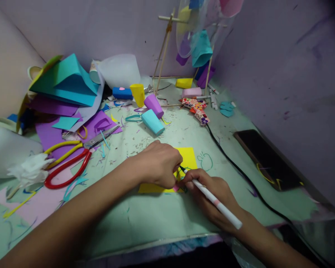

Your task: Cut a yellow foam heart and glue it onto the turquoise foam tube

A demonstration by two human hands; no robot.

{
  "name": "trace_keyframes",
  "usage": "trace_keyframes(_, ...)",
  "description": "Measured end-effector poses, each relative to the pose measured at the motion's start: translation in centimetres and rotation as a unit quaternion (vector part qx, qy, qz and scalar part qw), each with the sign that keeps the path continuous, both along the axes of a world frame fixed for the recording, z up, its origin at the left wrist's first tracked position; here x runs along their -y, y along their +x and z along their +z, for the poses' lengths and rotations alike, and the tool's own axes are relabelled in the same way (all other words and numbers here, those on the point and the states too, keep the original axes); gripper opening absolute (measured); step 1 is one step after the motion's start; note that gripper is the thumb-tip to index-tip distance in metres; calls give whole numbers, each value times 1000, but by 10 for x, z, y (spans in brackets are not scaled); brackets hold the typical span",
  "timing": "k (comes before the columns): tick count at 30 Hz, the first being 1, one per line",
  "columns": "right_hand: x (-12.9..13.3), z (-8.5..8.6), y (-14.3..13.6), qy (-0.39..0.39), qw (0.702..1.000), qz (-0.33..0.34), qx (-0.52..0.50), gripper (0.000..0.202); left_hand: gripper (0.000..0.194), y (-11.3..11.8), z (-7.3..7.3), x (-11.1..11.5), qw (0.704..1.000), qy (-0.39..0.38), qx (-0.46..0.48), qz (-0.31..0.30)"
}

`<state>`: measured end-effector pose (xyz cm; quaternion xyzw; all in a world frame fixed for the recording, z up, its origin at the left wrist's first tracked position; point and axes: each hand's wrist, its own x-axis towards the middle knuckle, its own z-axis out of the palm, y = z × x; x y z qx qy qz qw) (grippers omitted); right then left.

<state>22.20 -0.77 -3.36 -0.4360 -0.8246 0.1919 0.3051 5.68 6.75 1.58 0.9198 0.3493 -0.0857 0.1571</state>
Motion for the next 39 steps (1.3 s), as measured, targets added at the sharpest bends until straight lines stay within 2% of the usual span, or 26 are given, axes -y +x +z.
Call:
trace_keyframes(5,3,0,3,-9,1000,-7,-21,10,27,1,-1,2,1000,7,-15,0)
trace_keyframes(8,9,-1,4,-12,994,-22,-104,15,27,2,-1,4,1000,15,-18,-7)
trace_keyframes(11,17,-3,0,-17,973,-59,-222,19,27,2,0,5,999,8,-32,-4)
trace_keyframes(13,19,-4,-5,-37,964,-55,-258,19,26,3,0,5,999,4,-38,1)
trace_keyframes(17,17,-6,-12,-55,974,-11,-221,18,26,4,1,5,1000,0,-28,-1)
trace_keyframes(23,14,-8,-11,-48,981,10,-189,17,24,4,6,7,999,-19,-36,10)
trace_keyframes(39,16,-7,-10,-40,988,6,-147,16,23,2,5,9,1000,-23,-14,10)
